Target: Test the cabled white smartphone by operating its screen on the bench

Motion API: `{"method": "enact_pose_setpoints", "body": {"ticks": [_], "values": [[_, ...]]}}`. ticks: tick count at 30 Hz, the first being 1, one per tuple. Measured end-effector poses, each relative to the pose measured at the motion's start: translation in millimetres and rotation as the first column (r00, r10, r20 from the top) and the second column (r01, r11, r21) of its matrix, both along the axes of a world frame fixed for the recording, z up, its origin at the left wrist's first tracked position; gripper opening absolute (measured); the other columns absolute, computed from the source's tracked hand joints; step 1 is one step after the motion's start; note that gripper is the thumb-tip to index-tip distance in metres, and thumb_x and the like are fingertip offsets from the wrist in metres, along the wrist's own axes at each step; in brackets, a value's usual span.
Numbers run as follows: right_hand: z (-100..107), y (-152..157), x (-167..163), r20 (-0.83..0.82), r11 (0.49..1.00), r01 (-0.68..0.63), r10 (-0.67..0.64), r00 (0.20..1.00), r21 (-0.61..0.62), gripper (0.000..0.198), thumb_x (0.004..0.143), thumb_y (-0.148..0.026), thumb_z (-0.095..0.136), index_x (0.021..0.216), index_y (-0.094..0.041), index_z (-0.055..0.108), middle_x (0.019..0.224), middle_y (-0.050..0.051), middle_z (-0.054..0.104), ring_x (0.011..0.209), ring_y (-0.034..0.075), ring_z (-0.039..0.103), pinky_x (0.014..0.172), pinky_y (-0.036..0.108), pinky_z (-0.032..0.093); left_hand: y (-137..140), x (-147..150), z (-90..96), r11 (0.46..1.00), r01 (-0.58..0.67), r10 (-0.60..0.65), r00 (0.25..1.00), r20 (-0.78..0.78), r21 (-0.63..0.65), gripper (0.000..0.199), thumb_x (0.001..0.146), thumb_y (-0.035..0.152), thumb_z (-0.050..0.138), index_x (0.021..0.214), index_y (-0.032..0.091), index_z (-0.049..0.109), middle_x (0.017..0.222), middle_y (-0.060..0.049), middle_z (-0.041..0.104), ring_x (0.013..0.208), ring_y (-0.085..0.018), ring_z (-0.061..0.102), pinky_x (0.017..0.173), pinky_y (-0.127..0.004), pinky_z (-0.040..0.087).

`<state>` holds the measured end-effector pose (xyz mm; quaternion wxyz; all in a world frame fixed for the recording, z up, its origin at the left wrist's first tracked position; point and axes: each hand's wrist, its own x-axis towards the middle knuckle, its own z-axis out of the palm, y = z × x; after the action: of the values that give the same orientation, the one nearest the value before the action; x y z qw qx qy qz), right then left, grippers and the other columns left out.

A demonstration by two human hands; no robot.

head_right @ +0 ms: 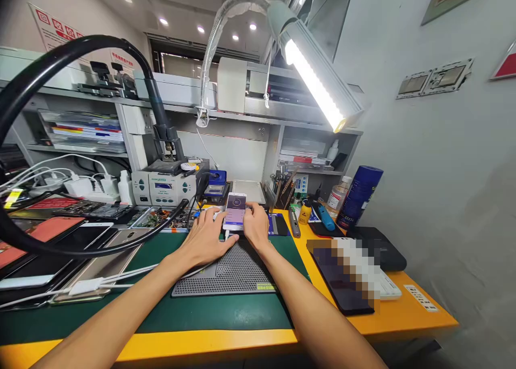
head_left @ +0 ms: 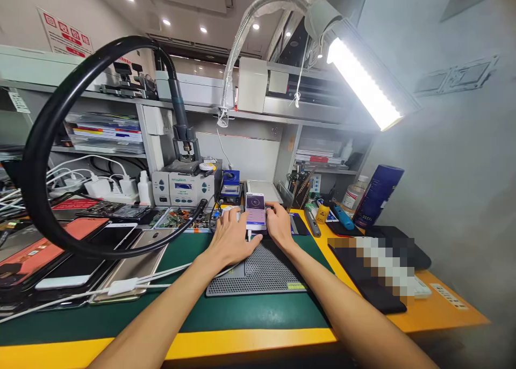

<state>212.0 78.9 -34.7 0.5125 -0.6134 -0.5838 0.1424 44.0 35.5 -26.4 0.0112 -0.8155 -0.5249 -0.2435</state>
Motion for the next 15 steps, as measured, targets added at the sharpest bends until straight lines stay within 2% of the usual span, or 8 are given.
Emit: {"method": "enact_pose_setpoints", "body": {"ticks": [6,11,15], "values": [[3,-1,0,-0.078,0.999,0.031,-0.030,0.996,0.008,0.043,0.082,-0.031,0.042,0.108,-0.017,0.072,0.110,0.011,0.074,0.100,0.027,0.065,0.089,0.037,0.046,0,-1,-0.4,1.000,-0.003,0.003,1.000,0.009,-0.002,0.071,0.089,0.054,0.055,0.145,0.012,0.047,0.146,-0.020,0.041,0.135,-0.039,0.039,0.109,-0.056,0.038],[2,4,3,-0.226,0.998,0.062,-0.057,0.972,0.017,0.036,0.076,-0.033,0.046,0.096,-0.018,0.072,0.108,0.010,0.075,0.101,0.027,0.064,0.090,0.036,0.046,1,-1,-2.3,1.000,0.006,-0.006,1.000,0.028,0.009,0.071,0.088,0.054,0.056,0.145,0.012,0.047,0.146,-0.020,0.042,0.135,-0.038,0.039,0.109,-0.056,0.038],[-3,14,7,-0.300,0.999,0.048,-0.038,0.953,0.024,0.030,0.075,-0.035,0.048,0.082,-0.019,0.071,0.091,0.008,0.075,0.089,0.025,0.065,0.081,0.034,0.049,1,-1,-2.1,0.999,0.026,-0.028,0.999,0.040,0.032,0.067,0.088,0.052,0.056,0.143,0.015,0.049,0.143,-0.019,0.043,0.133,-0.037,0.041,0.108,-0.055,0.039]]}}
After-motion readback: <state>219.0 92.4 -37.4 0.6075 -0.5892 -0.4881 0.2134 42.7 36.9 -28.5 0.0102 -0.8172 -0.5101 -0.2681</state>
